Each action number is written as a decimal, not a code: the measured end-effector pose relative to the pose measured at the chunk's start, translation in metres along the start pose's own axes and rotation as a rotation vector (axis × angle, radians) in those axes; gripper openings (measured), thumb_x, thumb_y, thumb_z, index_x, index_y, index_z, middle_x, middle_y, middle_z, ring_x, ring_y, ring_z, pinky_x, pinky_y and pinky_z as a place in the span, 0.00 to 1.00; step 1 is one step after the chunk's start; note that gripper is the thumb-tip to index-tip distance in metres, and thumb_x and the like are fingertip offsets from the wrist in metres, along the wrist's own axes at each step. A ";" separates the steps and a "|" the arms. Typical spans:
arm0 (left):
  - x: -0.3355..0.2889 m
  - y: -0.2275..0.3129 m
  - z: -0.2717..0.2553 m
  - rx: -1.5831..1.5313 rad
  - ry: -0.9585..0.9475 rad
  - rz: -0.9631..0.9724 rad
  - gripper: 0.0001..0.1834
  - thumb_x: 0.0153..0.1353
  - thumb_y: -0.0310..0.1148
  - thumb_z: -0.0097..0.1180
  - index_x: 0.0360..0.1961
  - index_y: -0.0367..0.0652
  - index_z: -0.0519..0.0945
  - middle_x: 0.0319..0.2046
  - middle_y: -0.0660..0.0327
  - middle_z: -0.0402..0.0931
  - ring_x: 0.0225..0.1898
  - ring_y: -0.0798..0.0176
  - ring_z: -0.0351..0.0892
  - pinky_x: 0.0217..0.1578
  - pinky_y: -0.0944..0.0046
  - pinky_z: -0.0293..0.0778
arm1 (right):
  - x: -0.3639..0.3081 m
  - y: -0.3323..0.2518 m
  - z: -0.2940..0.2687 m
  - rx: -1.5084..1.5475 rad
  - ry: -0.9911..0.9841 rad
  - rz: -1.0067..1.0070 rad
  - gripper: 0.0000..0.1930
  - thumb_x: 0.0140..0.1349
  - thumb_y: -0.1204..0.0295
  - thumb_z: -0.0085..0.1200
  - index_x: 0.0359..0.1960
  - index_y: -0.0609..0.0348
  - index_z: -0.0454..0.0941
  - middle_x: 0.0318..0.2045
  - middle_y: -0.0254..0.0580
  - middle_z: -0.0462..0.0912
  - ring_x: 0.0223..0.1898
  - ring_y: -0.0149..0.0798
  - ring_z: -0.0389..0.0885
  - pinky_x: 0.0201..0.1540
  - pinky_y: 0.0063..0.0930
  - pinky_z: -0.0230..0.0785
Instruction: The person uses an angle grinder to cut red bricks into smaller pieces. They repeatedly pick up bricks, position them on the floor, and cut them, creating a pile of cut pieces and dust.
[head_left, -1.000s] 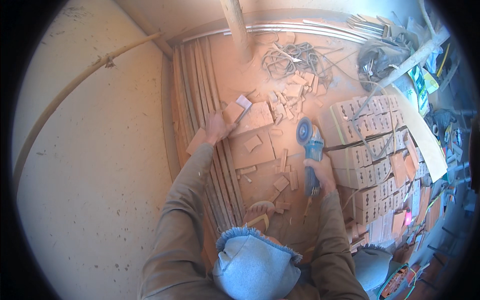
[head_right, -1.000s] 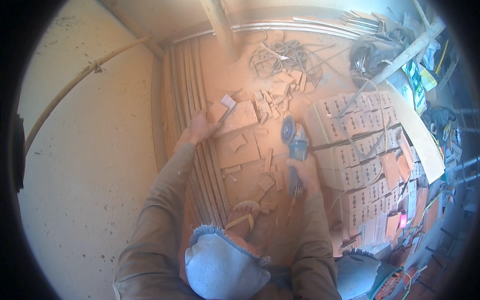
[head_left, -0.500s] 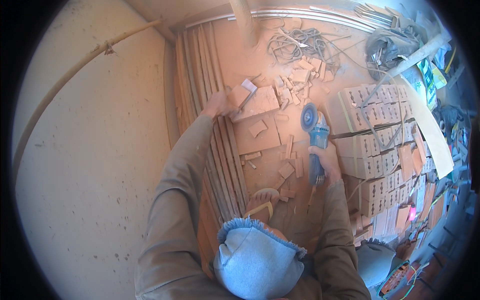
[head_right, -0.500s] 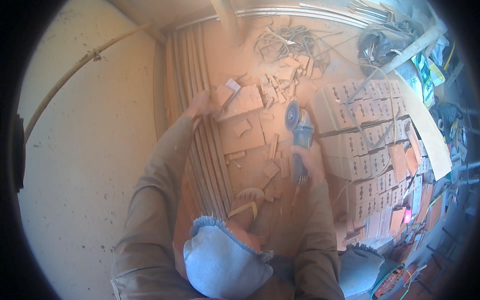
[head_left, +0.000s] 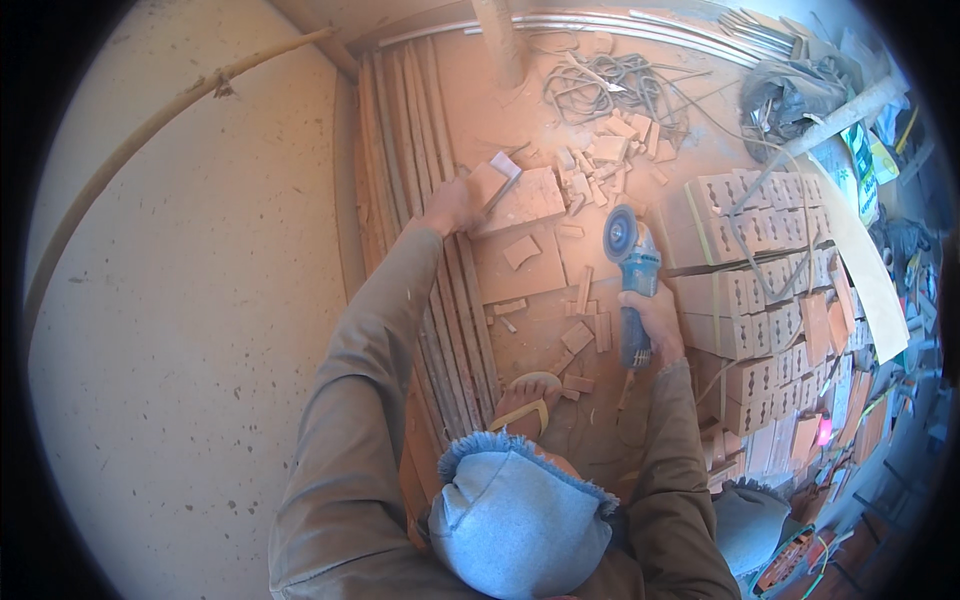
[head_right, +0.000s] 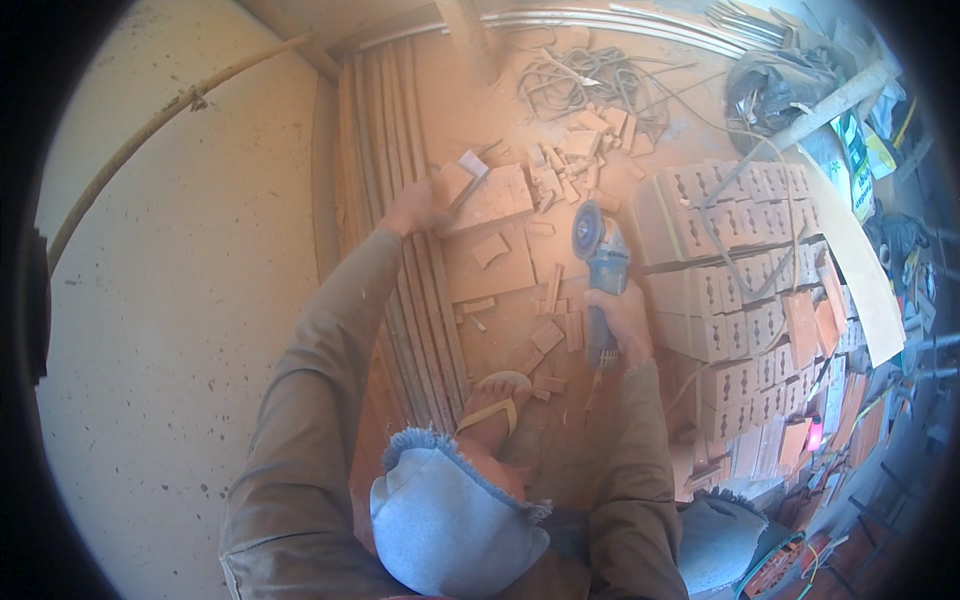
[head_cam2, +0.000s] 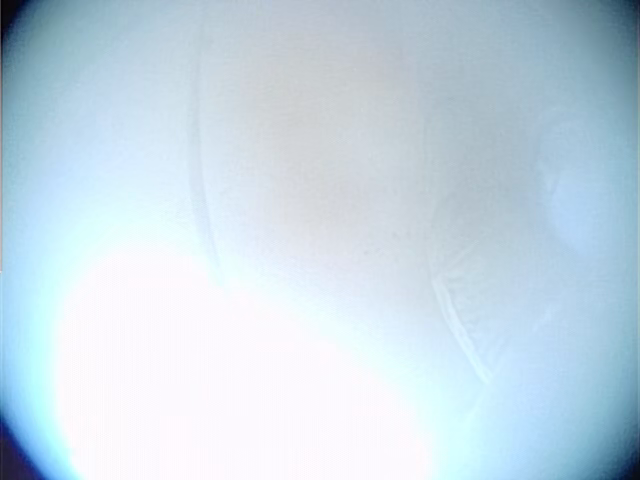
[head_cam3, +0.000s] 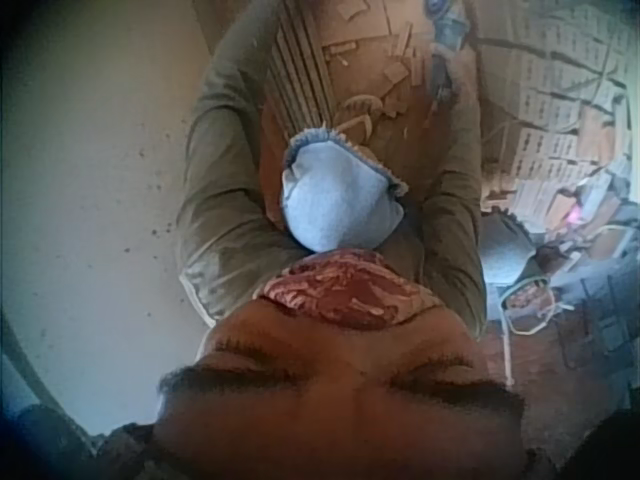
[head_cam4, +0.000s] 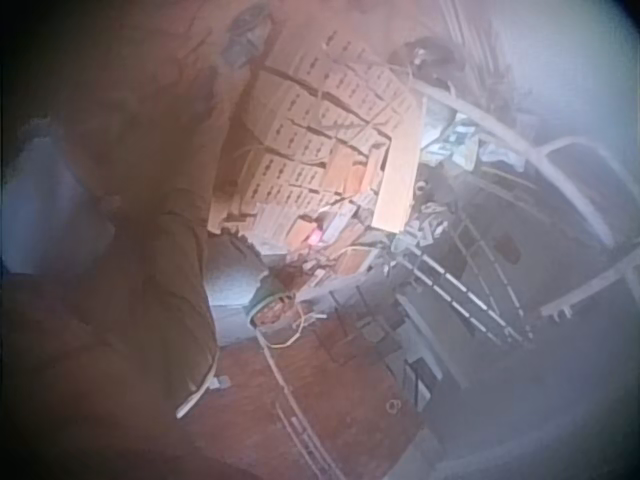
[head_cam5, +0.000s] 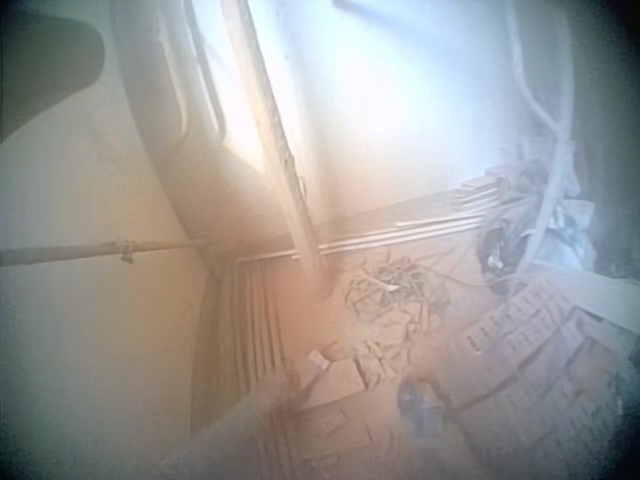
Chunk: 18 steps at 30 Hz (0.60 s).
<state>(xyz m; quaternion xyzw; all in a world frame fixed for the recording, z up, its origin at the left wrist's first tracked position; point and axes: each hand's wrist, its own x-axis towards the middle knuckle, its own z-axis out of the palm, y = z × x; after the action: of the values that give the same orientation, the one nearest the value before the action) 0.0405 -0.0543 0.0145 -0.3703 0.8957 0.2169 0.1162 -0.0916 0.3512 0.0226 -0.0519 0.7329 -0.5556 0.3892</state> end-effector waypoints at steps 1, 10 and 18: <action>0.005 -0.010 0.010 0.012 0.024 0.024 0.30 0.47 0.39 0.74 0.50 0.31 0.85 0.51 0.40 0.85 0.55 0.42 0.85 0.53 0.52 0.82 | 0.001 0.001 0.002 0.009 -0.010 -0.012 0.20 0.53 0.72 0.67 0.48 0.63 0.82 0.38 0.37 0.85 0.37 0.32 0.83 0.42 0.30 0.75; 0.005 0.006 0.013 0.046 0.145 0.157 0.30 0.48 0.44 0.75 0.49 0.36 0.83 0.50 0.41 0.83 0.54 0.39 0.82 0.53 0.46 0.79 | -0.001 -0.002 -0.006 0.026 0.008 -0.001 0.20 0.53 0.72 0.68 0.47 0.63 0.82 0.37 0.37 0.84 0.37 0.33 0.83 0.42 0.31 0.75; -0.004 0.060 0.011 0.163 0.055 0.353 0.36 0.44 0.40 0.79 0.50 0.29 0.78 0.50 0.37 0.80 0.56 0.38 0.80 0.58 0.48 0.78 | -0.005 -0.014 -0.004 0.026 0.007 -0.021 0.19 0.53 0.73 0.67 0.48 0.63 0.81 0.37 0.35 0.84 0.36 0.32 0.82 0.41 0.30 0.75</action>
<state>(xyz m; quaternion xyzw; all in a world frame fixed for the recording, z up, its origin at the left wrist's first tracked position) 0.0012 -0.0082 0.0245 -0.2027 0.9642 0.1504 0.0814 -0.0957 0.3518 0.0371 -0.0527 0.7263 -0.5692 0.3816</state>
